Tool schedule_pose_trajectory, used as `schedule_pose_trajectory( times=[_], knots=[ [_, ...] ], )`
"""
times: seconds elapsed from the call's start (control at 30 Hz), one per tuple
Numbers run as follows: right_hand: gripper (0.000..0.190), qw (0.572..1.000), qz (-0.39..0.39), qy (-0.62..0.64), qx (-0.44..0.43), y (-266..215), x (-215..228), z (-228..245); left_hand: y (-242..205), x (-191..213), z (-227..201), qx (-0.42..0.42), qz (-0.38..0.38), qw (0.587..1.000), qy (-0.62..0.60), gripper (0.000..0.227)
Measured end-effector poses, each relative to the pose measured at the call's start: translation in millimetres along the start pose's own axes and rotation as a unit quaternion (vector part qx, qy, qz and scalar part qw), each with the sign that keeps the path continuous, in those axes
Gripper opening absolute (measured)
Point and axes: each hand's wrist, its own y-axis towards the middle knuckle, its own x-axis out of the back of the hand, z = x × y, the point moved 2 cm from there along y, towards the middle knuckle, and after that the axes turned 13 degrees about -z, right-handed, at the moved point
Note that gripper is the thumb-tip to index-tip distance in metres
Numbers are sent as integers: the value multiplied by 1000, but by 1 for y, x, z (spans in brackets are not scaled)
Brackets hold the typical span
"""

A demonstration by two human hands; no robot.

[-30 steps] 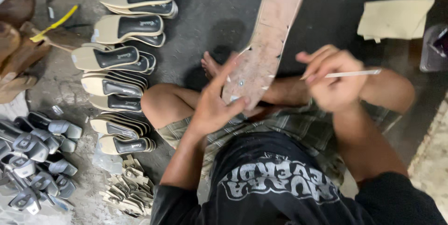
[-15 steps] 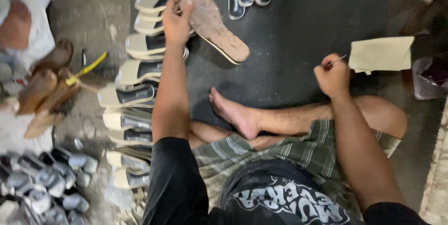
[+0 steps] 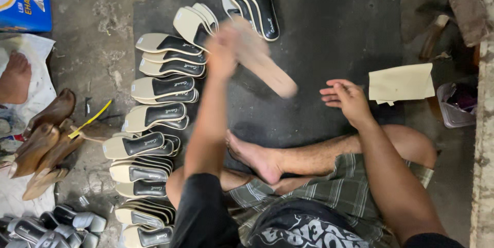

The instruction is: The person sits on the floor and assembles slipper soles by inserting a metal pin into a stack of soles using a small tool. They repeatedly pick up stacks of soles, align them, insert the pin, and place the assembled stack aside.

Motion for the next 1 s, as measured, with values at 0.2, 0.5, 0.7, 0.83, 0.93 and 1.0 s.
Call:
schedule_pose_trajectory(
  times=[0.2, 0.5, 0.7, 0.83, 0.93, 1.0],
  knots=[
    [39, 964, 189, 112, -149, -20, 0, 17, -94, -145, 9, 46, 112, 987, -109, 41],
    [25, 997, -3, 76, -11, 20, 8, -20, 47, -126, 21, 152, -146, 886, 414, 143],
    [31, 995, -57, 80, 2, 29, 16, -28, 47, -138, -1, 212, -21, 899, 383, 115],
    [38, 992, -78, 67, 72, 30, 10, -20, -4, -153, 12, 163, 72, 928, 327, 88],
    [46, 982, -109, 5, 151, 23, 6, -11, -95, -163, 31, 58, 108, 987, 101, 79],
    [52, 958, -117, -79, 249, 11, 5, -4, -152, -170, 39, 98, 135, 986, -6, 76]
  ],
)
